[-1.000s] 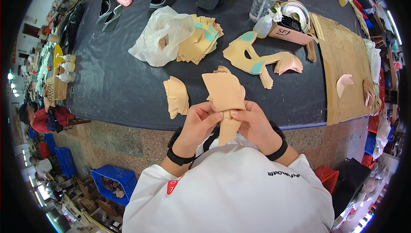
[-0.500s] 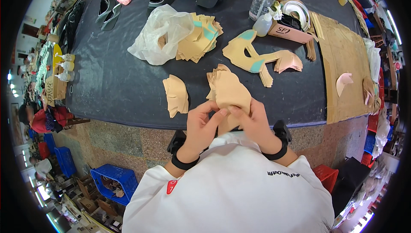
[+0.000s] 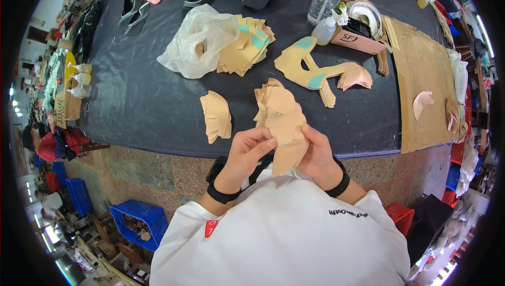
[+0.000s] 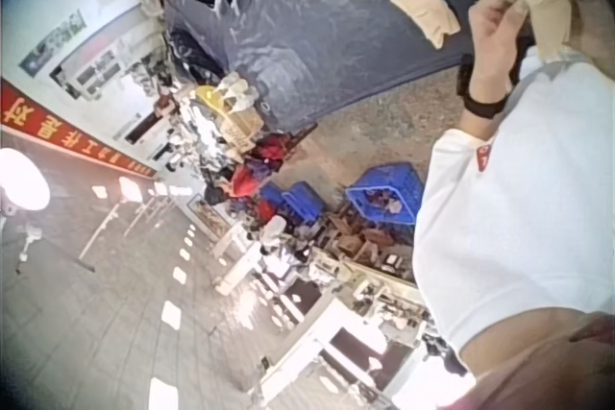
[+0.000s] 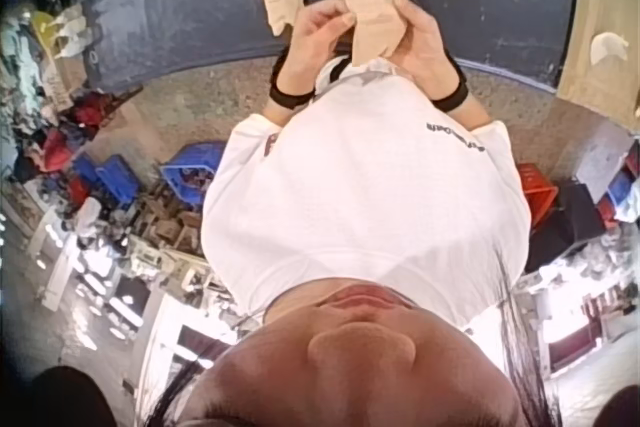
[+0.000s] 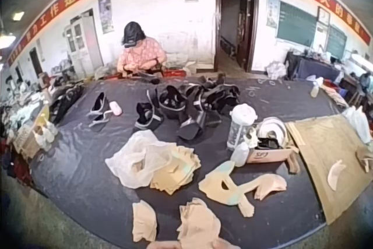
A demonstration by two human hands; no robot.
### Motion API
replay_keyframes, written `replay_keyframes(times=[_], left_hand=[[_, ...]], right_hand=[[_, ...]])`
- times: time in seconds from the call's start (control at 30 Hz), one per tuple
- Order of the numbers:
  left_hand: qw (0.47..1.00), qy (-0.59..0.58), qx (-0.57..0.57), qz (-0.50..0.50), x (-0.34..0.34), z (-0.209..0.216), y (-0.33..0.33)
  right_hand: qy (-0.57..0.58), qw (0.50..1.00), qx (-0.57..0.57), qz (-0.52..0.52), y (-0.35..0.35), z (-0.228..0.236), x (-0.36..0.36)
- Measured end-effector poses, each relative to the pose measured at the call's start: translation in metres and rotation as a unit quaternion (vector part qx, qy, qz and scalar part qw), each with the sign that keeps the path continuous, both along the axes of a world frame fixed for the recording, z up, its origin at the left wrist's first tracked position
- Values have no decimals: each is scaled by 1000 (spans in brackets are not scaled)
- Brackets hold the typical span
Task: Inspecting and sorting pre-cut shoe components on a production table.
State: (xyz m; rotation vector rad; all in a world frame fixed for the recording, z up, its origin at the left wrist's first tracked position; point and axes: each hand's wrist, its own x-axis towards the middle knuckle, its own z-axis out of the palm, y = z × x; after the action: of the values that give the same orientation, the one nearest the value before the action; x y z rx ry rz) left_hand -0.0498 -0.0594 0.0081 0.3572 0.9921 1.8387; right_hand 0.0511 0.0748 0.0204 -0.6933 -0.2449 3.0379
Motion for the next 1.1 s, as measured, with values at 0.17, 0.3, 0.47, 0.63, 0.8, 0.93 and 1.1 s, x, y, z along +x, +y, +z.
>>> replay_keyframes(times=[0.17,0.3,0.47,0.63,0.8,0.93,1.1], left_hand=[[995,-98,19,17,-6,3,1],[997,23,-68,26,-3,10,6],[974,162,-152,42,0,12,5],[924,305,-226,46,0,7,-2],[995,11,-30,-98,4,5,-19],[989,-70,67,-114,2,-28,-34],[997,-21,25,-75,-20,-51,-51]], right_hand=[[18,988,151,-5,1,-8,0],[12,966,260,-7,2,-7,2],[-3,912,408,26,1,-2,0],[-44,776,616,128,13,1,4],[118,915,357,145,5,-12,16],[140,951,226,156,0,-28,14],[-9,887,434,157,20,-51,6]])
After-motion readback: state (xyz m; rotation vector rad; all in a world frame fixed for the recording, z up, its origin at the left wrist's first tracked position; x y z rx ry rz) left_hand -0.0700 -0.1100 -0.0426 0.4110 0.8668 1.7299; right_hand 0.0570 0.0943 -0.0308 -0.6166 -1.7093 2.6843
